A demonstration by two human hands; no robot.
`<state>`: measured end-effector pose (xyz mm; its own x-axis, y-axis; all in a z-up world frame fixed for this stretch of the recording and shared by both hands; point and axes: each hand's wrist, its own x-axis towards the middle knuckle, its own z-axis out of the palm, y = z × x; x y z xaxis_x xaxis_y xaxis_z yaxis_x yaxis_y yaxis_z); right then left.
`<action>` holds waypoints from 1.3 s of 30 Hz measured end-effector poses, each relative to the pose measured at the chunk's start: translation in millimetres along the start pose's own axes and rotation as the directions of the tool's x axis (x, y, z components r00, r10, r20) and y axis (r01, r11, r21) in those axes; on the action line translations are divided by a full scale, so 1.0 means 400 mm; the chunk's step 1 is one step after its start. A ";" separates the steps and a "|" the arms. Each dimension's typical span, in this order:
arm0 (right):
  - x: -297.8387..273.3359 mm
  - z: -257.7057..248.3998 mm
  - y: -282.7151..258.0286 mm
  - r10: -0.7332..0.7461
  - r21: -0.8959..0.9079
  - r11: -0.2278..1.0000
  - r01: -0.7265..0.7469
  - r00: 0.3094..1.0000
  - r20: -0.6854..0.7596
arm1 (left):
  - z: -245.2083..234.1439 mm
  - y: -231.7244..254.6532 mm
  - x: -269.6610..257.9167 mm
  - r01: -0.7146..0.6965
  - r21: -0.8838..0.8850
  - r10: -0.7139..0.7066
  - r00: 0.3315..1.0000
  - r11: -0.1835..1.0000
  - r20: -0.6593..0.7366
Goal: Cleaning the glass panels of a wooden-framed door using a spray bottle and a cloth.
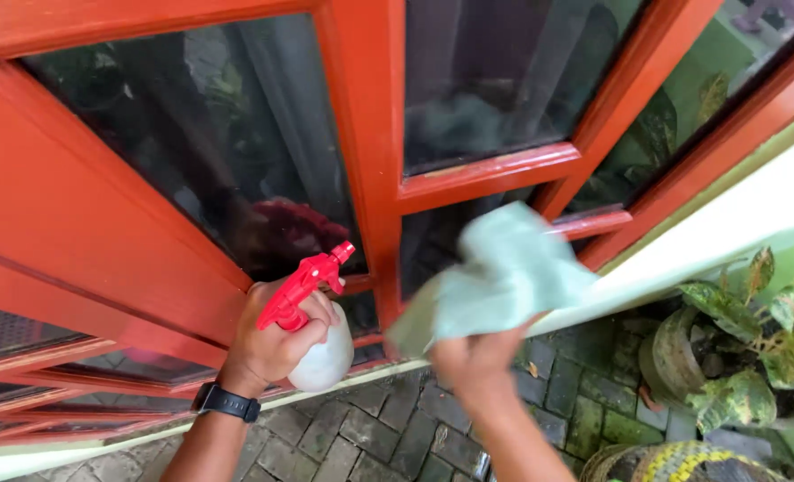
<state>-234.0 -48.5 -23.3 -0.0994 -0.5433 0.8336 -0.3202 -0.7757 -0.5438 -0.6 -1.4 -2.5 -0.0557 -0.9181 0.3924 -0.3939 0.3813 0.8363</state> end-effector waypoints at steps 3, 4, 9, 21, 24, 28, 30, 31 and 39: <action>0.006 0.014 0.095 0.363 0.182 0.916 -0.359 0.932 0.012 | -0.003 0.012 -0.006 -0.111 0.059 0.110 0.994 0.992 0.008; -0.001 0.037 0.117 0.396 0.188 0.898 -0.399 0.917 0.055 | -0.003 0.016 -0.007 -0.058 0.047 0.058 0.998 0.997 0.012; -0.014 0.209 0.145 -0.161 -0.315 0.925 0.214 0.969 0.185 | -0.007 -0.002 -0.005 -0.074 0.018 0.074 0.997 0.997 0.028; -0.375 0.034 0.274 -0.197 -0.092 0.925 0.368 0.674 0.712 | -0.011 0.009 -0.002 -0.057 0.040 0.056 0.998 0.998 0.028; -0.319 0.028 0.273 -0.025 0.019 1.000 0.018 0.740 0.672 | -0.007 0.005 -0.012 0.036 0.048 -0.037 0.999 0.998 0.021; -0.048 0.076 0.179 -0.086 -0.037 0.992 0.118 0.873 0.479 | -0.004 -0.016 -0.015 -0.076 0.009 0.075 0.997 0.997 0.023; 0.048 0.129 0.146 -0.202 -0.051 0.969 0.243 0.892 0.404 | -0.009 -0.024 -0.012 -0.100 0.008 0.099 0.995 0.995 0.029; 0.066 0.154 0.141 -0.313 -0.076 0.931 0.356 0.889 0.334 | -0.009 -0.021 -0.012 -0.062 0.023 0.061 0.998 0.998 0.032; -0.220 0.271 0.341 -0.405 -0.081 0.891 0.447 0.863 0.302 | -0.013 -0.010 -0.011 0.064 0.094 -0.063 0.998 0.994 -0.016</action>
<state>-166.8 -141.3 -181.2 0.3290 -0.2512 0.9103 -0.4058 -0.9080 -0.1040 5.8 1.8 -5.6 -0.0164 -0.9383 0.3453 -0.4812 0.3102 0.8199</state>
